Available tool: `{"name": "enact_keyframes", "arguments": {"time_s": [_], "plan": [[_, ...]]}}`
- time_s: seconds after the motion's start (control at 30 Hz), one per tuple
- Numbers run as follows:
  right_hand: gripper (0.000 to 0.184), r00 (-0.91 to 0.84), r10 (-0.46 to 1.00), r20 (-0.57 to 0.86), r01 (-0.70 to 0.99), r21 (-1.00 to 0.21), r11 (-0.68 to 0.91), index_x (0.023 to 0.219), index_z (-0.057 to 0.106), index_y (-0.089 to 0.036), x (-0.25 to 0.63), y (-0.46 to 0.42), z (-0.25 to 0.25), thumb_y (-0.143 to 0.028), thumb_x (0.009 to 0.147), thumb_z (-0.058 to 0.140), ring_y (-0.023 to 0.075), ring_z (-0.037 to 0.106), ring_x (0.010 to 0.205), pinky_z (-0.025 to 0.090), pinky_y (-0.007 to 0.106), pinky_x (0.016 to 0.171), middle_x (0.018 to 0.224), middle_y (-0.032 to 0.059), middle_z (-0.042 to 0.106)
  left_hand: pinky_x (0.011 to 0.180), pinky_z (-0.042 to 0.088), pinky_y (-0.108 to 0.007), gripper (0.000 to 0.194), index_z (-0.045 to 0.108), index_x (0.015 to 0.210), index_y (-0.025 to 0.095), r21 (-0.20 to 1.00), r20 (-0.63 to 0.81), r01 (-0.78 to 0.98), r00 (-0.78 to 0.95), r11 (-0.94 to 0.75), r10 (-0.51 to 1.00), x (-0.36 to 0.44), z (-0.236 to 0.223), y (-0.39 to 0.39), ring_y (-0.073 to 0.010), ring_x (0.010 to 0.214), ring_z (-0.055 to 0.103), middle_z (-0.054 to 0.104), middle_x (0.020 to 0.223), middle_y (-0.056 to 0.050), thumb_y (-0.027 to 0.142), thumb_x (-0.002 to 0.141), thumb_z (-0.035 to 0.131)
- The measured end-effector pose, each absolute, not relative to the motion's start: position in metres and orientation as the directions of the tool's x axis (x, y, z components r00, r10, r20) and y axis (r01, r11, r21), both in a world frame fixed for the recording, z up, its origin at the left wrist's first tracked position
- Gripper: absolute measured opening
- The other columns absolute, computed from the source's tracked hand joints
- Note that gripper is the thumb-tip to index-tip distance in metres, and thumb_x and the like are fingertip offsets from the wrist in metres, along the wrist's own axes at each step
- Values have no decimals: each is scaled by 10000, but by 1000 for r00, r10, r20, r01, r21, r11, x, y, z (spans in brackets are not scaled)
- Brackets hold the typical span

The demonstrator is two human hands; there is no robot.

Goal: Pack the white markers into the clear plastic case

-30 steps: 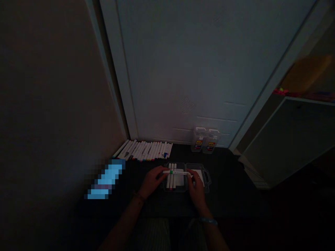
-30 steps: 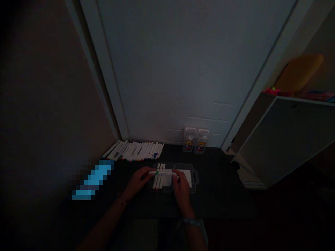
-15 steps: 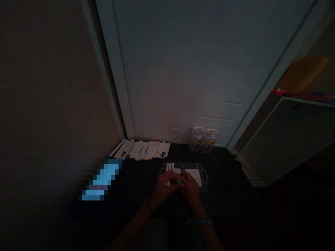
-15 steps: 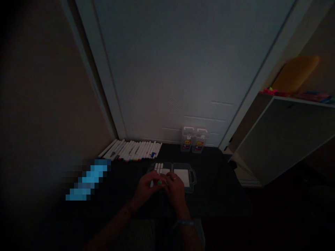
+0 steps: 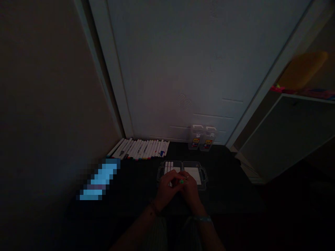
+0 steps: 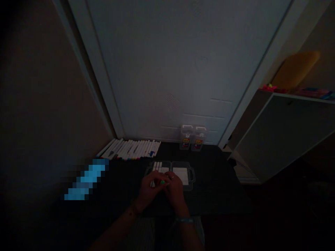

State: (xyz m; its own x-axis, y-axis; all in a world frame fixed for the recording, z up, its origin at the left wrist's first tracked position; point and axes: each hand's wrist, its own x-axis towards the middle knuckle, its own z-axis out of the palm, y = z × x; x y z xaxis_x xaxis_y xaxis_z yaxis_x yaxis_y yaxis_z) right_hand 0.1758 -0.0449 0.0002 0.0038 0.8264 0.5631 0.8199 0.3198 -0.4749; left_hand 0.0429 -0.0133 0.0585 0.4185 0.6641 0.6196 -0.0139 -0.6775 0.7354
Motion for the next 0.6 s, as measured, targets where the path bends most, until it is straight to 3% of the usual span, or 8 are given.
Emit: {"name": "enact_keyframes", "arguments": {"time_s": [0.23,0.33,0.43,0.53,0.6], "plan": [[177,7,815,580,816,-474,331,987,626,-204,174,-48,10,-228,859,506,201,571,880,463,310,746,963,74,614,606,406,-232,132,655,778,168,752,623,-31,360,-659,694,44,57,-9,-125,620,502,546,666,5,299,768,668],[173,93,798,595,786,-536,308,994,627,-204,173,-49,14,-264,864,530,194,580,858,471,307,744,934,69,618,583,410,-218,180,634,878,173,848,518,-31,263,-530,814,43,63,7,-120,632,518,572,749,-5,337,839,568],[255,159,773,614,731,-599,326,1126,595,-221,174,-48,14,-240,900,480,182,593,878,479,299,760,964,66,631,560,411,-212,230,582,893,171,922,387,-59,159,-383,908,41,63,32,-110,561,502,532,650,29,385,869,501],[339,188,738,648,704,-613,359,1242,529,-238,175,-49,13,-207,915,446,175,601,905,486,295,768,1023,69,638,555,424,-223,278,557,824,165,951,309,-50,248,-307,918,38,51,52,-127,571,542,546,644,23,433,855,493],[308,193,724,662,698,-611,373,1195,566,-238,175,-50,14,-202,907,464,171,607,881,489,292,754,995,63,646,558,419,-220,285,560,863,165,953,299,-39,264,-300,917,35,40,59,-124,578,538,557,661,22,440,851,488]]}}
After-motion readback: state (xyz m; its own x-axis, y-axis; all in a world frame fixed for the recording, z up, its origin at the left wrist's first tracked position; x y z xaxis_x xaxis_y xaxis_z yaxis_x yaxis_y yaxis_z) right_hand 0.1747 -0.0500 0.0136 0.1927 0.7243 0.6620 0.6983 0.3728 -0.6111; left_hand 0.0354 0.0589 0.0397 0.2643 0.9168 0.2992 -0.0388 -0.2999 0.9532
